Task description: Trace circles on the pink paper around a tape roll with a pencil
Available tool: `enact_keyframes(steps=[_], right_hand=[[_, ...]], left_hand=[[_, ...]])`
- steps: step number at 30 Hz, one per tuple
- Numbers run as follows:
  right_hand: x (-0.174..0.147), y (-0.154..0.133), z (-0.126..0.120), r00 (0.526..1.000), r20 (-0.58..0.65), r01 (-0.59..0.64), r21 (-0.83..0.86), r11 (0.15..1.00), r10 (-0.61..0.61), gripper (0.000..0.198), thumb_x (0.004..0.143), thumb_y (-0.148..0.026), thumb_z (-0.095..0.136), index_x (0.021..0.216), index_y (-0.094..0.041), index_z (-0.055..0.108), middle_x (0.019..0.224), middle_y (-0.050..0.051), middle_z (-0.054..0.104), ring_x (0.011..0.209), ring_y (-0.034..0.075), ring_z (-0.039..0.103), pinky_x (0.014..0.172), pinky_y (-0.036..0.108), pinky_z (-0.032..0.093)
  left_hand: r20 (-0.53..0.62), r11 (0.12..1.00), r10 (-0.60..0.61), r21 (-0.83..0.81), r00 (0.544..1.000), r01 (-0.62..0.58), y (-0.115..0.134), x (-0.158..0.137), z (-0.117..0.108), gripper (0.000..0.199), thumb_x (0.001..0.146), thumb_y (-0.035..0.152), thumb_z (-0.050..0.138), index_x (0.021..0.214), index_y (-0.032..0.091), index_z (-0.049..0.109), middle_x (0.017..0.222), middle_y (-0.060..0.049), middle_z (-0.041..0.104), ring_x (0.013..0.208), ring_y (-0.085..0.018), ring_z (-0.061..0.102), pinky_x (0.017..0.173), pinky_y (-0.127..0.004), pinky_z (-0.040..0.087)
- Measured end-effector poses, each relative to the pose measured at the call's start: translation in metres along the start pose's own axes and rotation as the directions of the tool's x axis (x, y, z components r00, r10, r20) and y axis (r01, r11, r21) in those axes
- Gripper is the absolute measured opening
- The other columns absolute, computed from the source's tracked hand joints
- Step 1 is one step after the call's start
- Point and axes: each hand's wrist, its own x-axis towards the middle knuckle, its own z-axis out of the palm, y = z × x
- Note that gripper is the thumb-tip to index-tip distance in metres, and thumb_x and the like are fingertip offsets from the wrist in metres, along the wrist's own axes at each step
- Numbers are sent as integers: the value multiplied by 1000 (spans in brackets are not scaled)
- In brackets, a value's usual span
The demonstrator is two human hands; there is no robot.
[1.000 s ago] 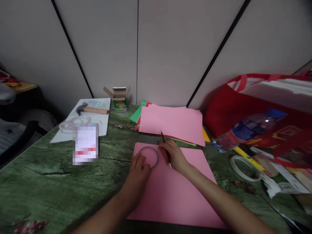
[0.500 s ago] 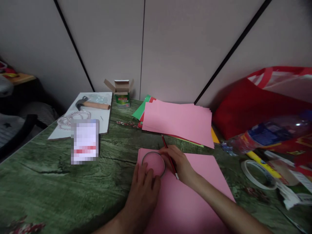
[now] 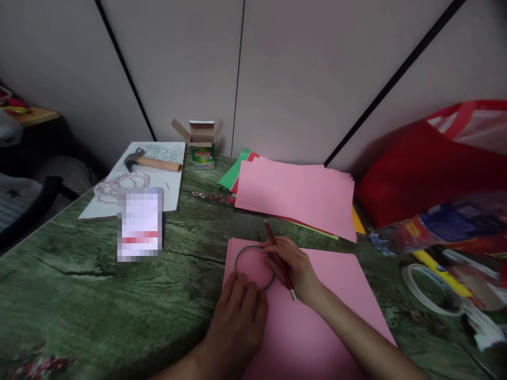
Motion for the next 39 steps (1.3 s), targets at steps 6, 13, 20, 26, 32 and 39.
enact_keyframes(steps=[6, 13, 20, 26, 32, 39], right_hand=[[12, -13, -11, 972, -72, -203, 219, 954, 223, 23, 95, -27, 41, 113, -23, 56, 96, 7, 71, 94, 20, 65, 83, 37, 51], [68, -29, -21, 876, -32, -388, 547, 742, 482, 36, 86, -51, 51, 93, -19, 63, 66, 1, 66, 63, 17, 67, 63, 32, 57], [92, -31, -3, 809, 329, -570, 643, 512, 487, 32, 83, -49, 54, 82, -18, 52, 75, 4, 68, 64, 15, 68, 61, 30, 57], [82, -25, 11, 841, 454, -531, 591, 607, 294, 17, 82, -28, 60, 88, -21, 45, 80, 2, 66, 74, 15, 67, 69, 32, 56], [81, -32, 7, 862, 468, -375, 331, 866, 194, 7, 87, -20, 52, 94, -21, 50, 86, 2, 65, 81, 17, 64, 74, 34, 51], [81, -41, 8, 832, 539, -274, 199, 941, 128, 9, 90, -18, 50, 99, -19, 51, 89, 4, 67, 82, 18, 64, 73, 32, 49]], left_hand=[[-10, 1000, 7, -4, 1000, -7, 2, 0, 1, 36, 90, 7, 28, 88, 11, 63, 85, -10, 62, 91, -24, 56, 90, -42, 42], [13, 1000, 5, 6, 1000, -5, 2, -3, 0, 29, 88, 8, 34, 92, 10, 63, 89, -11, 63, 93, -25, 57, 86, -39, 44], [15, 1000, 2, 8, 1000, -2, 1, -5, 0, 24, 86, 8, 39, 93, 9, 62, 90, -11, 63, 94, -26, 57, 84, -39, 44], [30, 1000, 0, 4, 1000, 0, 2, -3, -2, 27, 88, 9, 36, 91, 10, 63, 87, -11, 62, 91, -25, 57, 84, -40, 44], [-10, 1000, -2, -10, 1000, 2, 2, 1, -2, 35, 89, 7, 29, 85, 11, 64, 81, -10, 61, 86, -24, 56, 82, -40, 45], [-28, 1000, -1, -11, 1000, 1, 1, 0, -1, 31, 88, 8, 32, 85, 11, 63, 81, -10, 61, 86, -24, 56, 81, -40, 46]])
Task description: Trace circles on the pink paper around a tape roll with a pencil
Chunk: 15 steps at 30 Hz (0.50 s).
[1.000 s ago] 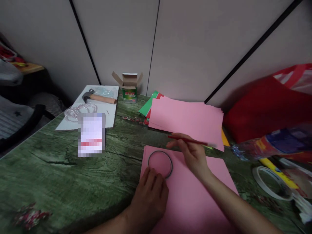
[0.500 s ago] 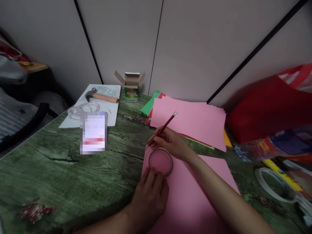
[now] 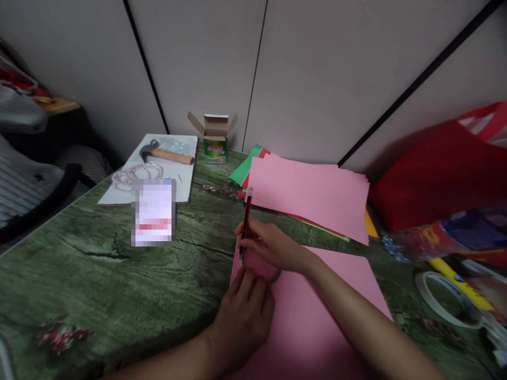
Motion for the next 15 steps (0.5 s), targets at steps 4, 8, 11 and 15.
enact_keyframes(steps=[4, 8, 11, 15], right_hand=[[0, -4, 2, 999, 49, -5, -61, 998, 8, 10, 89, -16, 50, 99, -19, 51, 88, 4, 67, 80, 18, 64, 72, 32, 49], [1, -9, 3, 995, 81, -58, -84, 995, 65, 12, 88, -14, 49, 99, -20, 51, 85, 3, 67, 76, 19, 64, 69, 32, 49], [1, -9, 4, 997, 61, -38, -107, 993, 45, 13, 88, -15, 48, 100, -21, 50, 84, 3, 66, 75, 19, 64, 68, 32, 49], [3, -4, 4, 1000, 16, -25, -102, 994, 27, 12, 87, -15, 50, 97, -21, 51, 87, 4, 66, 78, 20, 64, 70, 33, 49]], left_hand=[[33, 1000, -7, 10, 999, 7, 1, 0, 0, 28, 87, 8, 35, 80, 12, 62, 77, -9, 60, 89, -25, 57, 82, -41, 47], [99, 999, -22, 38, 995, 19, 2, -2, -1, 21, 85, 8, 40, 86, 12, 61, 86, -11, 61, 97, -28, 57, 80, -40, 48], [135, 998, -29, 50, 990, 22, 3, -1, -2, 18, 84, 8, 44, 88, 12, 60, 90, -12, 62, 97, -28, 58, 78, -39, 49], [179, 999, -27, 49, 983, 18, 2, 1, -3, 16, 81, 6, 46, 87, 12, 59, 88, -12, 61, 89, -27, 60, 71, -37, 52]])
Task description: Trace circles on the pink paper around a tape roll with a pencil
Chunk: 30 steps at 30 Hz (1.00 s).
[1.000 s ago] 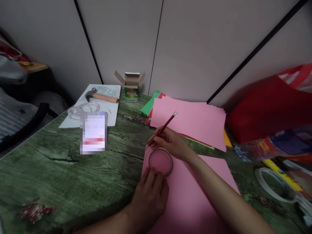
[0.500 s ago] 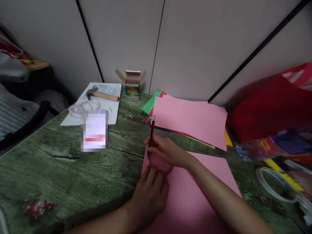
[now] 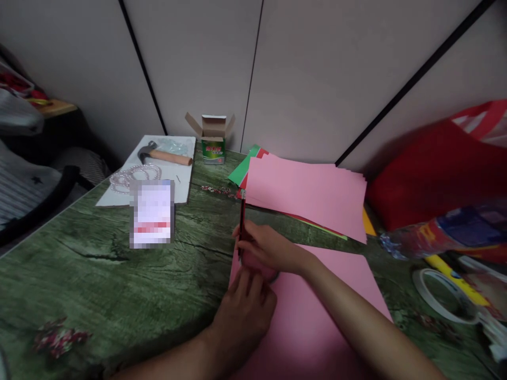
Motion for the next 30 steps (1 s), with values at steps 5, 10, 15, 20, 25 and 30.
enact_keyframes(steps=[5, 10, 15, 20, 25, 30], right_hand=[[2, 10, -3, 998, -56, 22, 40, 999, -19, 7, 89, -18, 48, 95, -21, 49, 86, 4, 65, 77, 20, 63, 68, 32, 48], [2, 17, -5, 995, -102, 17, 36, 999, -13, 5, 89, -19, 47, 94, -21, 48, 83, 4, 64, 75, 19, 62, 68, 33, 48], [1, 19, -5, 993, -113, -11, 34, 999, 15, 5, 89, -18, 47, 93, -21, 48, 82, 4, 64, 75, 19, 62, 68, 33, 48], [0, 21, -7, 991, -137, -5, 15, 1000, 7, 5, 89, -20, 47, 93, -21, 48, 82, 4, 64, 72, 19, 62, 66, 33, 48], [-4, 29, -9, 981, -188, -29, 74, 997, 43, 4, 88, -21, 48, 91, -21, 48, 82, 3, 65, 74, 18, 64, 68, 33, 50], [-14, 37, -12, 964, -251, -46, 155, 987, 85, 4, 88, -23, 48, 91, -21, 47, 84, 5, 66, 79, 19, 66, 69, 33, 52]], left_hand=[[8, 1000, -7, -1, 1000, 7, -1, -1, 0, 16, 80, 4, 47, 89, 12, 58, 106, -18, 58, 111, -34, 52, 74, -39, 52], [35, 1000, 26, -15, 999, -25, -3, -1, -1, 16, 80, 6, 49, 92, 10, 58, 103, -18, 59, 109, -35, 54, 75, -39, 51], [72, 998, 65, -31, 995, -63, -6, 0, -1, 15, 82, 9, 48, 93, 11, 59, 97, -14, 62, 103, -31, 57, 78, -39, 50], [68, 997, 73, -43, 995, -70, -6, 1, -2, 14, 81, 9, 49, 93, 11, 58, 102, -16, 61, 107, -31, 55, 81, -39, 47], [50, 995, 92, -50, 994, -90, -8, 2, -2, 13, 80, 10, 53, 91, 10, 59, 104, -17, 62, 103, -30, 56, 83, -39, 47], [43, 994, 96, -54, 994, -94, -8, 3, -1, 13, 79, 11, 55, 91, 10, 59, 106, -18, 62, 103, -30, 57, 83, -38, 47]])
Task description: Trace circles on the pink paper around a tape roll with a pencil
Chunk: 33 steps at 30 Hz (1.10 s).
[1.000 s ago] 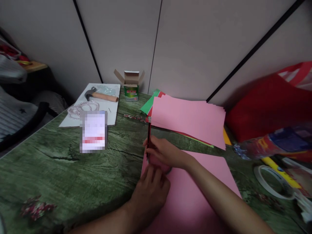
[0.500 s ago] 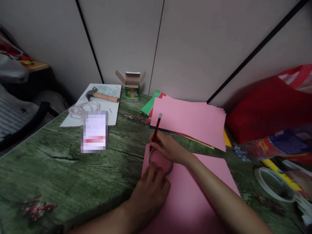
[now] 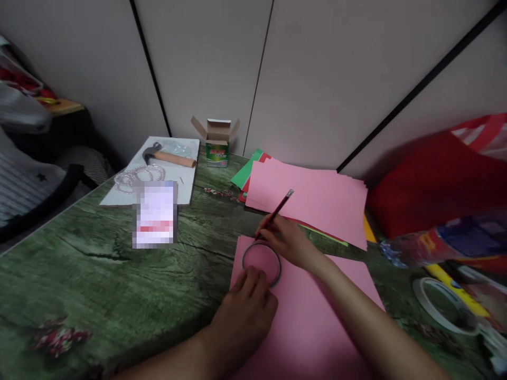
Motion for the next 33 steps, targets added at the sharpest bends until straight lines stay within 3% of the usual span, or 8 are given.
enact_keyframes(steps=[6, 11, 15, 20, 24, 30, 33], right_hand=[[-17, 4, -8, 994, -107, -23, -94, 995, 13, 6, 88, -26, 49, 89, -21, 50, 85, 6, 67, 80, 21, 66, 72, 36, 52], [-38, 8, -9, 982, -187, -34, -104, 994, 14, 10, 90, -31, 48, 93, -22, 52, 88, 7, 67, 82, 24, 66, 65, 35, 53], [-53, 7, -8, 971, -240, -24, -130, 991, -8, 12, 90, -30, 47, 93, -21, 55, 89, 8, 65, 82, 24, 65, 73, 38, 52], [-67, 3, -4, 956, -294, -56, -110, 992, 21, 15, 90, -32, 48, 90, -20, 58, 90, 10, 65, 82, 24, 64, 74, 40, 52], [-79, 3, 4, 939, -344, -61, -81, 995, 30, 14, 90, -31, 49, 89, -20, 57, 93, 10, 65, 86, 24, 64, 77, 39, 52], [-95, 2, 15, 921, -390, -18, -76, 997, -13, 10, 89, -29, 50, 91, -20, 55, 90, 8, 66, 85, 21, 64, 75, 34, 52], [-102, -1, 19, 915, -401, 1, -85, 996, -35, 10, 88, -28, 51, 90, -20, 56, 88, 7, 65, 80, 18, 63, 70, 30, 51]], left_hand=[[75, 1000, -3, -20, 997, 5, 0, -1, -3, 17, 80, 10, 54, 96, 10, 57, 114, -20, 58, 109, -31, 54, 81, -39, 48], [103, 999, -7, -34, 995, 11, -1, 1, -5, 17, 78, 5, 52, 94, 10, 57, 114, -21, 57, 109, -32, 54, 78, -41, 52], [182, 999, -25, -15, 983, 28, -2, 4, -8, 22, 77, 2, 52, 95, 11, 59, 117, -19, 56, 113, -34, 52, 73, -41, 55], [316, 993, -115, 0, 942, 121, -4, 10, -14, 22, 77, 3, 54, 93, 16, 63, 128, -19, 50, 119, -41, 47, 57, -36, 57], [378, 980, -187, 8, 907, 199, -4, 17, -20, 27, 78, 4, 54, 97, 21, 65, 137, -20, 43, 121, -44, 44, 55, -40, 57], [427, 973, -211, 9, 879, 230, -7, 35, -37, 36, 82, 3, 47, 104, 24, 65, 135, -20, 43, 115, -37, 51, 64, -40, 56], [489, 968, -229, 25, 842, 249, -7, 48, -43, 31, 83, 7, 47, 103, 22, 67, 134, -18, 44, 108, -33, 54, 68, -39, 55]])
